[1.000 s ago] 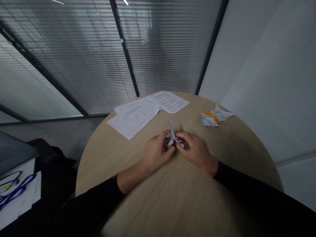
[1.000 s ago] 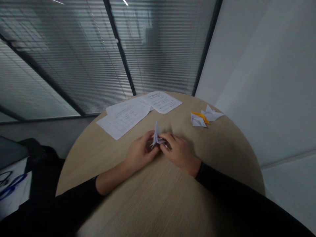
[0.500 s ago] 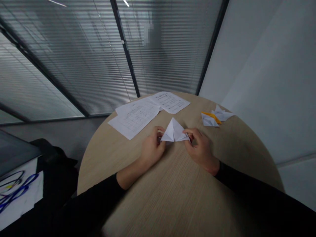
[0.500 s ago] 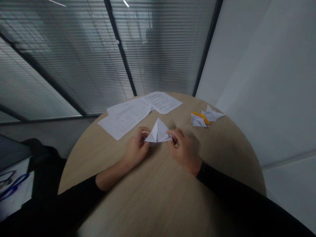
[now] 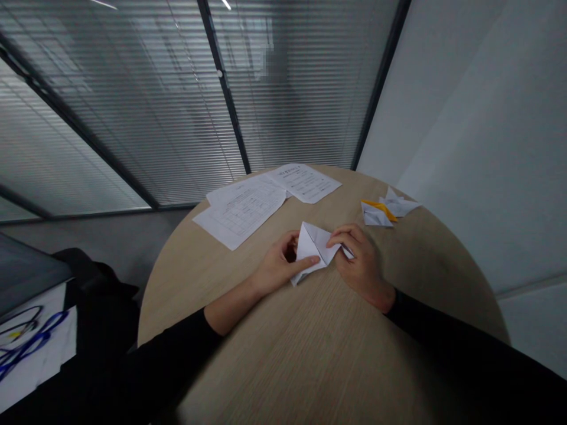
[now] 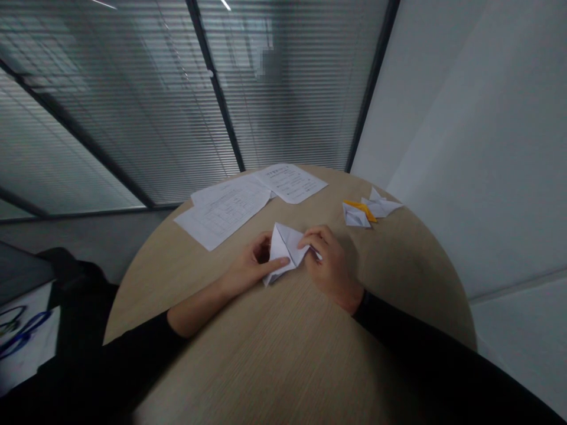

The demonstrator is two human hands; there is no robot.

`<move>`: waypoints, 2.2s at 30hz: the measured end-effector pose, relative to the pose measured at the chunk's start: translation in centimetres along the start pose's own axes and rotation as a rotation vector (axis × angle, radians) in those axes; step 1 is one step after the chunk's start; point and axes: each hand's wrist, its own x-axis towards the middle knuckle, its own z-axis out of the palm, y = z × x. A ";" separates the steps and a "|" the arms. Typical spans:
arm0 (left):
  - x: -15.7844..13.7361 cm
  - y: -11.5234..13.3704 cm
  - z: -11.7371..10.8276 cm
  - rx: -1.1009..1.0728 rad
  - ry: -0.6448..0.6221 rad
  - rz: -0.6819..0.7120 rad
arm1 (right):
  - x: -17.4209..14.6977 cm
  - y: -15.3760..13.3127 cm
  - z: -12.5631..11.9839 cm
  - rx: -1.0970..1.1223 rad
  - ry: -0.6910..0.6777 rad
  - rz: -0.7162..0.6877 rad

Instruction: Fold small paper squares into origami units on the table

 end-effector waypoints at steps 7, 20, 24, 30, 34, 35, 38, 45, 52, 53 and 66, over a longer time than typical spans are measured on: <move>-0.1 0.4 -0.4 0.019 0.068 -0.105 | 0.6 -0.9 -1.3 0.079 -0.123 -0.049; -0.3 0.7 -0.1 0.034 0.030 -0.076 | 0.3 0.1 0.4 0.052 -0.186 0.129; -0.3 0.6 -0.1 0.075 0.036 -0.071 | 0.3 0.3 0.3 0.113 -0.151 0.192; -0.1 0.4 -0.5 0.146 0.114 -0.032 | 0.4 0.3 -0.2 0.071 -0.197 0.077; 0.0 0.3 -0.7 0.104 0.171 -0.069 | 0.6 -0.2 -0.5 -0.025 -0.284 -0.017; 0.0 0.3 -0.7 0.093 0.179 -0.078 | 0.6 -0.4 -0.5 -0.044 -0.295 -0.026; 0.0 0.3 -0.6 0.088 0.183 -0.090 | 0.7 -0.8 -0.6 -0.079 -0.327 -0.076; 0.0 0.4 -0.5 0.043 0.148 -0.108 | 0.9 -0.5 -0.6 -0.098 -0.334 -0.107; -0.1 0.7 -0.5 0.039 0.188 -0.070 | 0.8 -0.4 -0.6 -0.070 -0.416 -0.169; -0.1 0.7 -0.5 0.035 0.178 -0.063 | 0.8 -0.4 -0.6 -0.059 -0.415 -0.162; 0.0 0.9 -0.5 -0.232 0.096 -0.053 | 0.3 0.5 -0.5 0.050 -0.401 0.038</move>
